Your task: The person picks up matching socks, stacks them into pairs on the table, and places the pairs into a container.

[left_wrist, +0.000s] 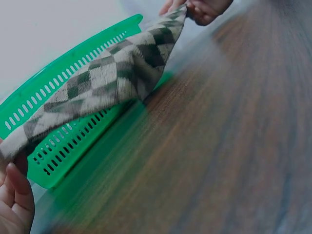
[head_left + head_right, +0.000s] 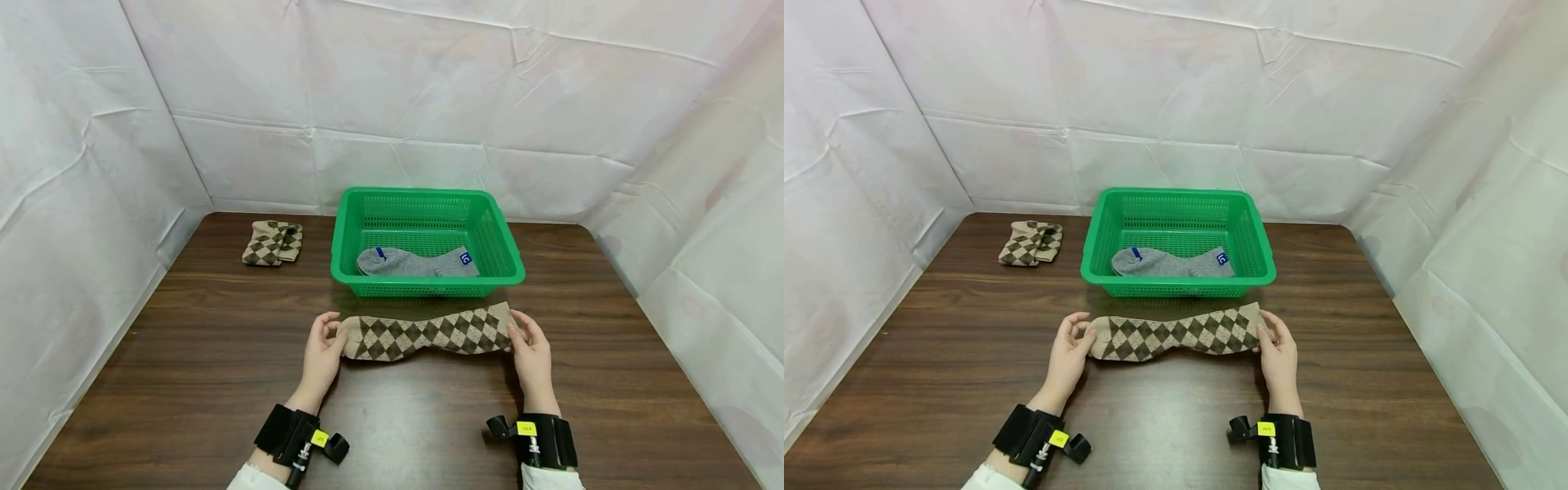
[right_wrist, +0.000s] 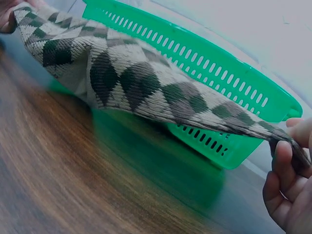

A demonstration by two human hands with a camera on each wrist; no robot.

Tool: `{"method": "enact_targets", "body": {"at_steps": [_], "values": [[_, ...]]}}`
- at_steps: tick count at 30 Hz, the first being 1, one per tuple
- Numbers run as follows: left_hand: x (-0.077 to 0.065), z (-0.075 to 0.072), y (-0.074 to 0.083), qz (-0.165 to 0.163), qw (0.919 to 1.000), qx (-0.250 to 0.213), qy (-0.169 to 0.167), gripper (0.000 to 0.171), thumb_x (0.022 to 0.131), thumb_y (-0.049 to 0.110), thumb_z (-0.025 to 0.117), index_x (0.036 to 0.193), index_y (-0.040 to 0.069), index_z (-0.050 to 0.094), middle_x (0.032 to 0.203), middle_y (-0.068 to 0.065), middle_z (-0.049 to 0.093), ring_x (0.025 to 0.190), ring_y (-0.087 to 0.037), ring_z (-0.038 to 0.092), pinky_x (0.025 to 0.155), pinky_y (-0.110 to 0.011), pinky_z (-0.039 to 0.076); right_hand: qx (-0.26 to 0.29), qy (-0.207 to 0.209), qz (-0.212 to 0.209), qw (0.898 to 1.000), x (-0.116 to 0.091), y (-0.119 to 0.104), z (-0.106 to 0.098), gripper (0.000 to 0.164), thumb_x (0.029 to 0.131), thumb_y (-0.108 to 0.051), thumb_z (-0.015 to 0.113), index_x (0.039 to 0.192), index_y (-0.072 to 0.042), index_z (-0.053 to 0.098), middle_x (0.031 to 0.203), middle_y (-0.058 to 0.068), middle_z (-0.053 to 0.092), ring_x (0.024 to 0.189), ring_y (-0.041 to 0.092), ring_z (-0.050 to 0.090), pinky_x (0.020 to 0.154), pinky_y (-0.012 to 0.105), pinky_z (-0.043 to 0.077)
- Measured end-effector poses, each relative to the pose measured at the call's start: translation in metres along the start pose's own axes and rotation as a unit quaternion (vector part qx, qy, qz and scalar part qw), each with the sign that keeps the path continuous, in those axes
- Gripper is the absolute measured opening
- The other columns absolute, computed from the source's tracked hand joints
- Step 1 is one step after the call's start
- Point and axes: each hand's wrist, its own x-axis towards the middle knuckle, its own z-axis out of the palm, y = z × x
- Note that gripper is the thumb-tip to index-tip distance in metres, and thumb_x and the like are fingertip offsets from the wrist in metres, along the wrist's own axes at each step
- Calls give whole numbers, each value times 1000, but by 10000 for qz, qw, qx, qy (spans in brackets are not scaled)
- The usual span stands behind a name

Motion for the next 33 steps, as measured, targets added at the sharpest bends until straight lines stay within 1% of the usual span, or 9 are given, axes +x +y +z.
{"method": "enact_targets", "body": {"at_steps": [2,5,10,13,18,23,25,28,33], "values": [[1,0,0,-102,9997,-198,-91,35,94,-2,51,127,-6,41,90,2,50,53,-3,43,53,-18,38,319,-87,74,9994,0,0,0,27,100,-15,48,125,-11,57,96,-22,55,74,2,48,59,17,46],[2,-2,0,-551,9930,-964,-403,34,97,2,48,129,-4,39,89,5,54,58,-3,48,57,-18,40,1076,-402,118,9933,0,-1,-1,20,100,-14,45,108,-17,64,97,-17,56,75,2,49,60,16,46],[4,-5,1,-1310,9626,-2262,-718,30,100,9,43,128,2,38,88,6,56,66,-4,52,61,-19,41,2264,-1182,63,9668,0,1,-3,24,101,-11,44,89,-20,63,87,-11,59,65,3,56,64,17,48],[4,-5,2,-1404,9587,-2346,-784,26,101,11,43,126,5,40,88,6,56,67,-4,51,62,-20,41,2332,-1336,72,9632,-1,0,-4,24,101,-11,43,89,-19,63,89,-11,58,66,4,58,67,18,49],[3,-4,1,-1192,9633,-2245,-863,20,100,7,44,120,10,47,92,6,56,74,-4,53,67,-20,42,1870,-1028,292,9765,-1,-2,-2,21,100,-13,47,88,-21,62,87,-12,57,68,4,57,69,19,49],[3,-2,0,-1005,9749,-1863,-689,18,97,3,47,103,14,60,98,6,54,80,-5,51,71,-20,43,949,-475,273,9940,-1,-3,1,10,97,-13,53,93,-12,62,82,-13,57,72,3,55,70,19,47],[3,-1,-1,-917,9842,-1400,-575,16,96,5,50,101,11,64,102,5,57,85,-4,53,73,-19,44,409,-285,169,9986,-2,-2,2,11,95,-13,56,98,-4,62,77,-15,56,71,3,53,67,19,46],[2,-1,-4,-454,9972,-359,-476,16,94,7,56,105,2,67,107,-3,61,93,-4,56,77,-17,46,-266,-95,35,9996,-2,0,3,18,92,-12,60,103,2,61,71,-17,53,65,4,50,60,20,43],[1,-2,-5,453,9938,969,-291,16,90,5,62,102,-1,71,104,-14,61,93,-12,58,77,-16,46,-713,13,-4,9975,-1,2,4,17,89,-10,63,102,1,62,70,-17,52,63,4,48,57,20,41]]}}
